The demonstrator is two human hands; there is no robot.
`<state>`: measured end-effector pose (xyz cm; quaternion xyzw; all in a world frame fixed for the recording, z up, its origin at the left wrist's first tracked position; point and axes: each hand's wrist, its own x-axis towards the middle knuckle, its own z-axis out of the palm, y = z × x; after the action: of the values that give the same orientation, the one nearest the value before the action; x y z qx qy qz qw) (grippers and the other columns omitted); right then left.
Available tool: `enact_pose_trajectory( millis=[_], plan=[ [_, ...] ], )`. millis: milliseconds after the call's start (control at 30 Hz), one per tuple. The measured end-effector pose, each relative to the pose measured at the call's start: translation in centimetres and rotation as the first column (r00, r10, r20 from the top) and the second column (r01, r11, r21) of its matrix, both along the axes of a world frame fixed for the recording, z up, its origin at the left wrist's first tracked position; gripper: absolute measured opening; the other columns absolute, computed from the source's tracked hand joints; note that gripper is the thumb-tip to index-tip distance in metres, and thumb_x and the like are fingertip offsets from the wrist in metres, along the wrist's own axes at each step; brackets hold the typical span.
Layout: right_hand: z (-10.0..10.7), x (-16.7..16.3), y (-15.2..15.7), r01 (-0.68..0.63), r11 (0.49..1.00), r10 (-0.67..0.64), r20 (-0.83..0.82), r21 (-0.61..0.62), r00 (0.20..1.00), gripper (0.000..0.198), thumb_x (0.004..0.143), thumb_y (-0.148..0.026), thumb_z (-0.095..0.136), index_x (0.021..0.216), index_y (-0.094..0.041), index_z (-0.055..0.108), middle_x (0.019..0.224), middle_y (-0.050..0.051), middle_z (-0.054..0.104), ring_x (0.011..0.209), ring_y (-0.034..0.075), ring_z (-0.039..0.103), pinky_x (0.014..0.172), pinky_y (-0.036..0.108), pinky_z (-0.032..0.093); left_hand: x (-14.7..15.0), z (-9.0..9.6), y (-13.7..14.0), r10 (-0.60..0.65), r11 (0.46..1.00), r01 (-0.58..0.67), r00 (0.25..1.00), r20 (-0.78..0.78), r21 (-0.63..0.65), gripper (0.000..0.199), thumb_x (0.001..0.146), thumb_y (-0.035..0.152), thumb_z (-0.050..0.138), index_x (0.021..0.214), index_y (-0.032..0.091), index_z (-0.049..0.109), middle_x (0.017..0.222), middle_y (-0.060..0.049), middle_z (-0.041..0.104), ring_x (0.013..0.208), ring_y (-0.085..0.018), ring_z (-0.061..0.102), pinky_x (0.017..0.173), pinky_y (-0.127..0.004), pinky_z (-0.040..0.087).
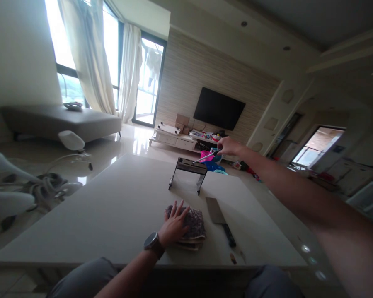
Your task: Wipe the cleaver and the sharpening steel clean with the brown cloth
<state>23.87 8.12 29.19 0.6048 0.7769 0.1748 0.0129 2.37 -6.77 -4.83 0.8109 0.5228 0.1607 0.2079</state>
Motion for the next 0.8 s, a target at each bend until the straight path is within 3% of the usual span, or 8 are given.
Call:
enact_pose_trajectory(
  millis=[67,167,267,333,433,633,800],
  plan=[
    [1.3,-0.9,1.2,0.008,1.0,-0.008,-0.107,0.003,0.994,0.03,0.066,-0.02,0.089,0.093,-0.018,0.075,0.094,0.005,0.077,0.085,0.02,0.071,0.075,0.025,0.054,0.0,0.2,0.0,-0.003,1.0,0.003,1.0,0.005,-0.02,0.085,0.081,0.032,0.056,0.162,0.029,0.03,0.174,-0.003,0.002,0.158,-0.036,-0.009,0.119,-0.073,0.004],
    [2.3,-2.4,3.2,0.031,0.998,-0.011,-0.289,0.063,0.957,0.034,0.068,-0.019,0.087,0.097,-0.018,0.07,0.091,0.002,0.075,0.073,0.015,0.069,0.067,0.024,0.054,0.1,0.5,-0.1,-0.004,0.998,0.005,1.0,0.015,-0.055,0.09,0.077,0.029,0.057,0.162,0.029,0.029,0.174,-0.003,0.0,0.158,-0.036,-0.011,0.119,-0.073,0.003],
    [1.6,-4.1,5.2,0.084,0.976,0.013,-0.443,0.2,0.897,0.039,0.075,-0.025,0.084,0.107,-0.019,0.064,0.103,0.005,0.073,0.082,0.017,0.069,0.073,0.026,0.055,0.2,1.1,-0.3,-0.003,0.996,0.005,1.0,0.028,-0.086,0.092,0.075,0.027,0.056,0.163,0.03,0.028,0.173,-0.001,-0.002,0.158,-0.035,-0.012,0.12,-0.071,0.002],
    [0.0,-5.4,6.6,0.134,0.952,0.028,-0.514,0.276,0.858,0.039,0.078,-0.026,0.081,0.11,-0.019,0.061,0.111,0.008,0.072,0.095,0.019,0.069,0.081,0.029,0.055,0.2,1.5,-0.5,-0.007,0.995,0.01,0.999,0.031,-0.1,0.092,0.075,0.029,0.055,0.163,0.03,0.028,0.173,0.0,-0.002,0.158,-0.034,-0.012,0.12,-0.07,0.002],
    [-3.4,-7.2,8.4,0.183,0.939,0.021,-0.584,0.29,0.812,0.036,0.078,-0.024,0.079,0.109,-0.02,0.06,0.107,0.008,0.072,0.097,0.022,0.069,0.084,0.03,0.054,0.0,1.9,-0.4,-0.001,0.994,0.005,0.999,0.033,-0.113,0.092,0.075,0.03,0.055,0.163,0.028,0.029,0.173,-0.001,-0.002,0.158,-0.033,-0.011,0.121,-0.07,0.002],
    [-10.3,-8.5,10.8,0.218,0.956,-0.053,-0.618,0.194,0.785,0.038,0.076,-0.024,0.082,0.107,-0.023,0.06,0.105,0.007,0.072,0.1,0.024,0.07,0.086,0.033,0.054,-0.2,2.0,0.1,0.03,0.994,-0.022,0.997,0.072,-0.106,0.09,0.076,0.03,0.054,0.163,0.028,0.028,0.173,0.0,-0.003,0.158,-0.032,-0.012,0.12,-0.071,0.002],
    [-13.1,-7.8,11.9,0.233,0.965,-0.109,-0.617,0.123,0.779,0.039,0.075,-0.027,0.084,0.106,-0.023,0.061,0.106,0.008,0.072,0.101,0.025,0.069,0.087,0.033,0.054,-0.2,2.4,0.2,0.033,0.996,-0.025,0.996,0.084,-0.091,0.087,0.08,0.031,0.054,0.163,0.027,0.028,0.173,0.0,-0.003,0.159,-0.031,-0.012,0.122,-0.068,0.003]
  ],
)
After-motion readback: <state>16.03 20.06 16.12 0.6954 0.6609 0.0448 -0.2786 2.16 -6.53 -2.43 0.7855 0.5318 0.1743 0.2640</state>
